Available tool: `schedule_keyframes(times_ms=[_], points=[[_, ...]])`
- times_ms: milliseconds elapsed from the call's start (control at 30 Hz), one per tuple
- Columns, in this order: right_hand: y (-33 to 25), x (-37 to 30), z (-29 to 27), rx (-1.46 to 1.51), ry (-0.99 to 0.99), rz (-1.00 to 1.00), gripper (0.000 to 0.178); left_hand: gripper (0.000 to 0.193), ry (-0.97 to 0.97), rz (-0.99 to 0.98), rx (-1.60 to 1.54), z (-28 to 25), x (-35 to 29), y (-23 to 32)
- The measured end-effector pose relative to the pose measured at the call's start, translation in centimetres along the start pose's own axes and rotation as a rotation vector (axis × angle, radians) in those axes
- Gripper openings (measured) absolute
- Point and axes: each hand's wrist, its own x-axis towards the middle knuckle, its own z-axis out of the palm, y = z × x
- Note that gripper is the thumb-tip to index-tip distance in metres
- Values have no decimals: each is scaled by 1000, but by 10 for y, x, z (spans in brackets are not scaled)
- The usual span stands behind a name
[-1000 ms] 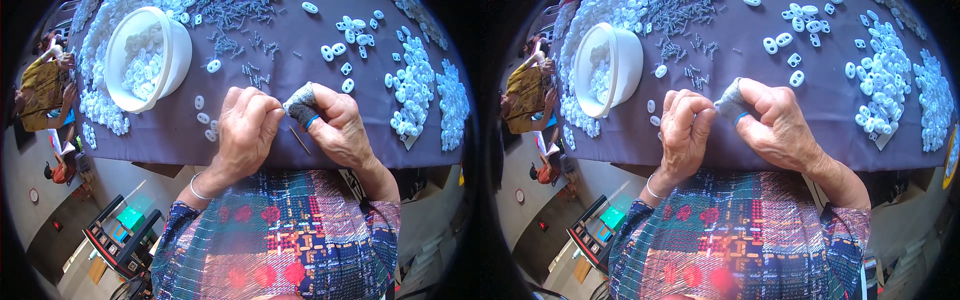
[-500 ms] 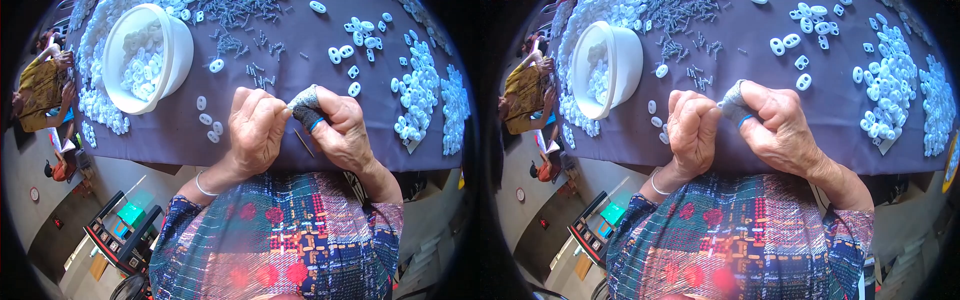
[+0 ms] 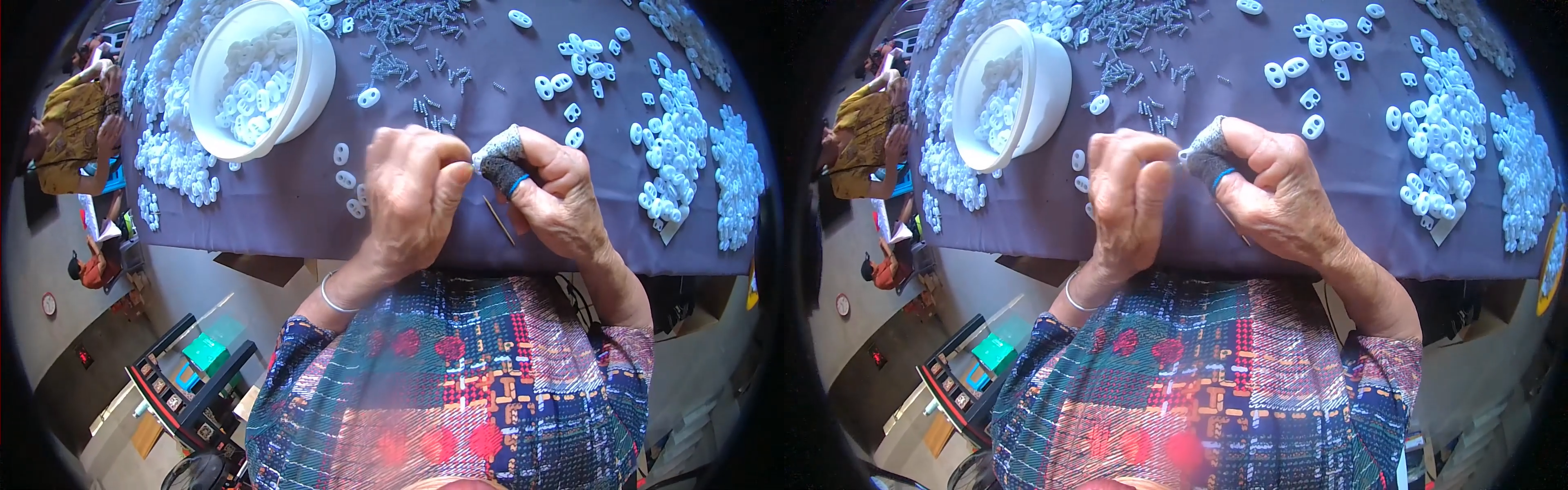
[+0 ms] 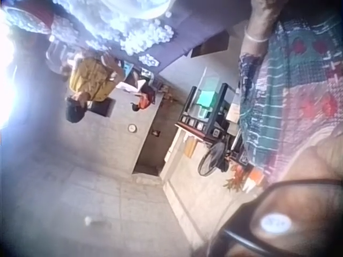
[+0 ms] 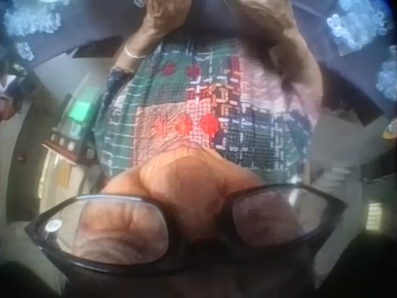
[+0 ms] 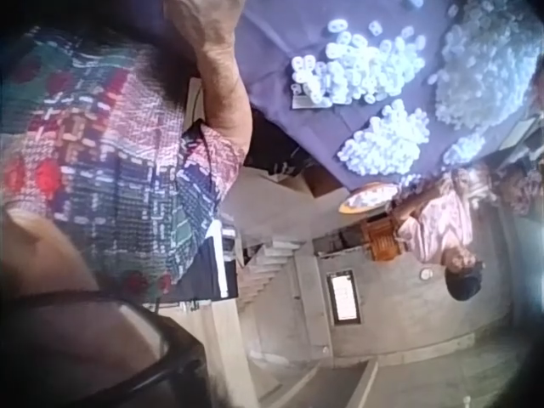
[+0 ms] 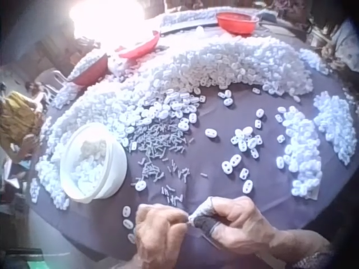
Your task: The person assembles plastic cord locks by inserting springs into the plastic components and pressing the pieces together by hand.
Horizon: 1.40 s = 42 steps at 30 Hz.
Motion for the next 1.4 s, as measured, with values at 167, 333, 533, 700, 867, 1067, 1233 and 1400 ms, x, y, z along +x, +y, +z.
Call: schedule_keyframes(times_ms=[167,333,533,700,867,1067,1233,1400], points=[[7,-3,-6,-86,40,-94,10,11,79,-83,239,-23,-12,-4],[11,-4,-7,-165,69,-195,10,16,-94,-165,435,-33,-24,6],[15,-6,-7,-188,78,-200,10,20,-132,-138,496,-26,-22,0],[11,-8,-5,-199,60,-216,9,22,-171,-156,278,-21,-24,1],[12,-7,-6,-201,35,-257,8,20,-45,-725,-523,-29,-15,19],[13,-5,0,-133,60,-268,9,18,-82,-1050,-1055,-26,-10,14],[2,-7,-4,-115,40,-114,10,16,-79,-1071,-1107,-20,-10,13],[4,-5,-4,-128,42,-138,15,15,-88,-1089,-1115,-18,-11,14]])
